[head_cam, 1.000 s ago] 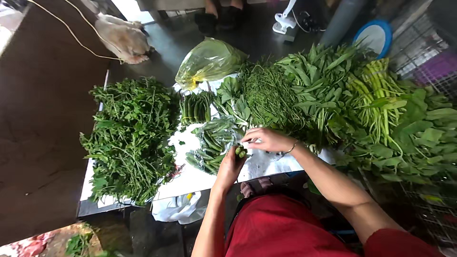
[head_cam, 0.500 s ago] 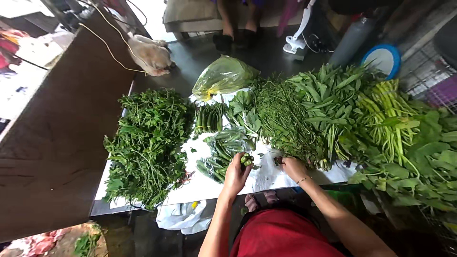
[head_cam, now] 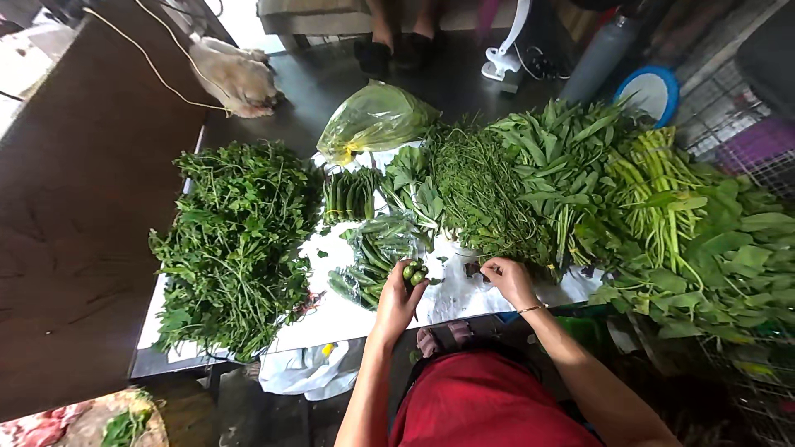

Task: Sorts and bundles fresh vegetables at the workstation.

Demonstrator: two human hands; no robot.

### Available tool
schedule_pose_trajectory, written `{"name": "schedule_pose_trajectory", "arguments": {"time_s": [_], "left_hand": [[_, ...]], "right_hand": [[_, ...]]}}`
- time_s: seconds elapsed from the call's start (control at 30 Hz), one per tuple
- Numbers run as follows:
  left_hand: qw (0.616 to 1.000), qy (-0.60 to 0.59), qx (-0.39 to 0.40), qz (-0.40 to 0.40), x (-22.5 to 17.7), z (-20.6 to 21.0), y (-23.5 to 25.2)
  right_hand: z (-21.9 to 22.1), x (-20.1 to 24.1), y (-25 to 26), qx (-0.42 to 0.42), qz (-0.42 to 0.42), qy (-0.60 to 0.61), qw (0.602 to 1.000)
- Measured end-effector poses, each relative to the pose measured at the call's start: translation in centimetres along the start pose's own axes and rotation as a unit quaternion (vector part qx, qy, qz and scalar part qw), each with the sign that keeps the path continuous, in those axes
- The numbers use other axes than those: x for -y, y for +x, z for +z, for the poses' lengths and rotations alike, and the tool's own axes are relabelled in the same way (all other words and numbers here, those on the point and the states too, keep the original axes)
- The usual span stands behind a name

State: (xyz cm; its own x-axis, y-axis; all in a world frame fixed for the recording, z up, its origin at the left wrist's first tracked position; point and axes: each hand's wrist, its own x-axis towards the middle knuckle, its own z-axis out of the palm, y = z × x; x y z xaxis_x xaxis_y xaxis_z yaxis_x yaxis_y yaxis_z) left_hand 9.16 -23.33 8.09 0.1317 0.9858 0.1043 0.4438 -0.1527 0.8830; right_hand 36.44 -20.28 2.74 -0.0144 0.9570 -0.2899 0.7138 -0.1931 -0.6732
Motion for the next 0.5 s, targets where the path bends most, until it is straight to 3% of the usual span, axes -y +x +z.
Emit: {"name": "schedule_pose_trajectory", "arguments": {"time_s": [0.23, 0.37, 0.5], "left_hand": [[1.000, -0.002, 0.005, -0.004, -0.3, 0.2, 0.3], [1.000, -0.006, 0.006, -0.015, -0.4, -0.1, 0.3], [1.000, 0.004, 0.010, -0.011, -0.5, -0.1, 0.4]], "right_hand": [[-0.9, 0.3, 0.1, 0.017, -0.001, 0.042, 0.999], [-1.6, 0.8, -0.3, -0.016, -0.054, 0.039, 0.998], [-1.6, 2.1, -0.2, -0.048, -0.107, 0.208, 0.971]]}}
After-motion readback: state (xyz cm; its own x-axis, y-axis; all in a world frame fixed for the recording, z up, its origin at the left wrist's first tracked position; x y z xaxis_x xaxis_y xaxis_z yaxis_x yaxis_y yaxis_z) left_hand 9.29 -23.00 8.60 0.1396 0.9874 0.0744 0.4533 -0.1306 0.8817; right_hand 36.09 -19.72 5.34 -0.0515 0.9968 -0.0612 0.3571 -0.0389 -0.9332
